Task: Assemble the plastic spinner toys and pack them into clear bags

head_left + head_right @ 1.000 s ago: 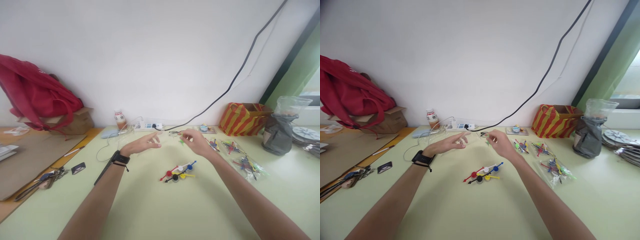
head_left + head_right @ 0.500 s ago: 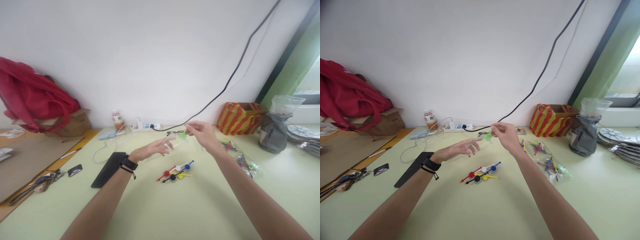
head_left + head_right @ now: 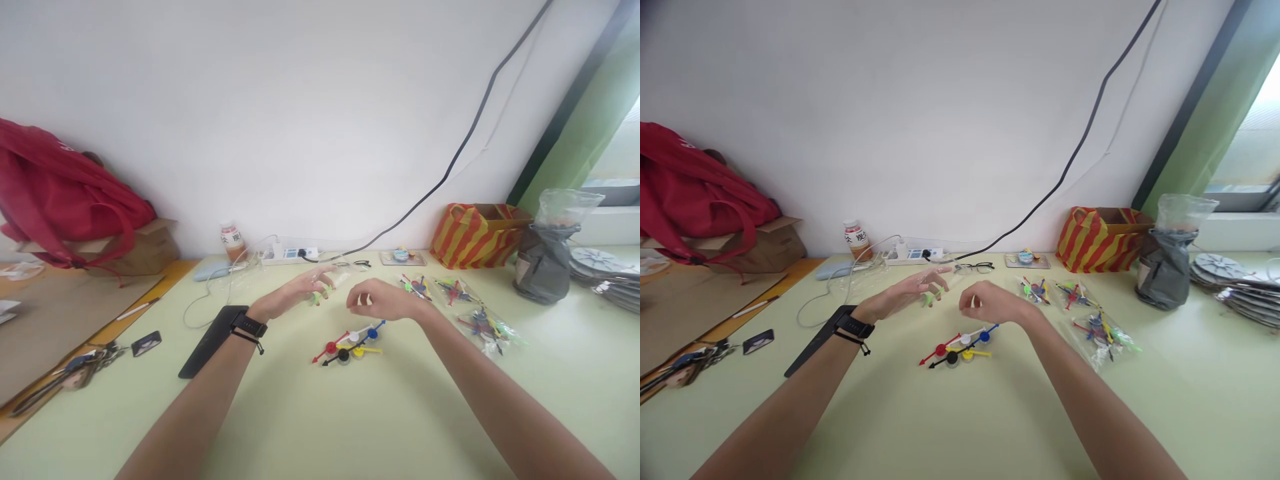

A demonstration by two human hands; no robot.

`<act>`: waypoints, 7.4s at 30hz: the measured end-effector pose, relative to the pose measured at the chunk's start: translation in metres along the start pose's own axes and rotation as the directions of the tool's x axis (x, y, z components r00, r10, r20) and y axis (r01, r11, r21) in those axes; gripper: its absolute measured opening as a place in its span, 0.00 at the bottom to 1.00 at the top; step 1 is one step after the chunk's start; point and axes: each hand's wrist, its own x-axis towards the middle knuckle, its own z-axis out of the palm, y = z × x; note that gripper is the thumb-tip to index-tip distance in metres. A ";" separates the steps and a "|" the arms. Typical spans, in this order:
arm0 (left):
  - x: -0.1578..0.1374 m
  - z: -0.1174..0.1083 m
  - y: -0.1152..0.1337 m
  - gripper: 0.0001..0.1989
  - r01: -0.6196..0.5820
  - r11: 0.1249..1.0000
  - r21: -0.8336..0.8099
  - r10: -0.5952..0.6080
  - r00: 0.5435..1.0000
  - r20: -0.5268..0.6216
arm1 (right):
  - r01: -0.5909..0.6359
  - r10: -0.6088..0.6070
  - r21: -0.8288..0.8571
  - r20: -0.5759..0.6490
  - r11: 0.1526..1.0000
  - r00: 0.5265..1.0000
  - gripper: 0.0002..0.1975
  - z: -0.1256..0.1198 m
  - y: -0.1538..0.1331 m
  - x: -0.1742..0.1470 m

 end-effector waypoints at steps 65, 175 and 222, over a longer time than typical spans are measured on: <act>0.009 0.060 0.013 0.37 -0.275 0.722 0.635 0.463 0.874 -0.148 | 0.025 -0.017 0.019 -0.341 1.000 0.940 0.21 -0.036 -0.082 -0.039; 0.029 0.054 -0.086 0.26 -0.072 0.946 0.316 0.177 0.932 -0.316 | -0.050 -0.154 -0.297 -0.624 0.953 0.766 0.11 -0.022 -0.024 -0.006; 0.033 0.051 -0.087 0.22 -0.087 0.978 0.189 0.153 0.916 -0.370 | 0.051 -0.135 -0.147 -0.643 0.988 0.754 0.06 -0.041 -0.061 -0.028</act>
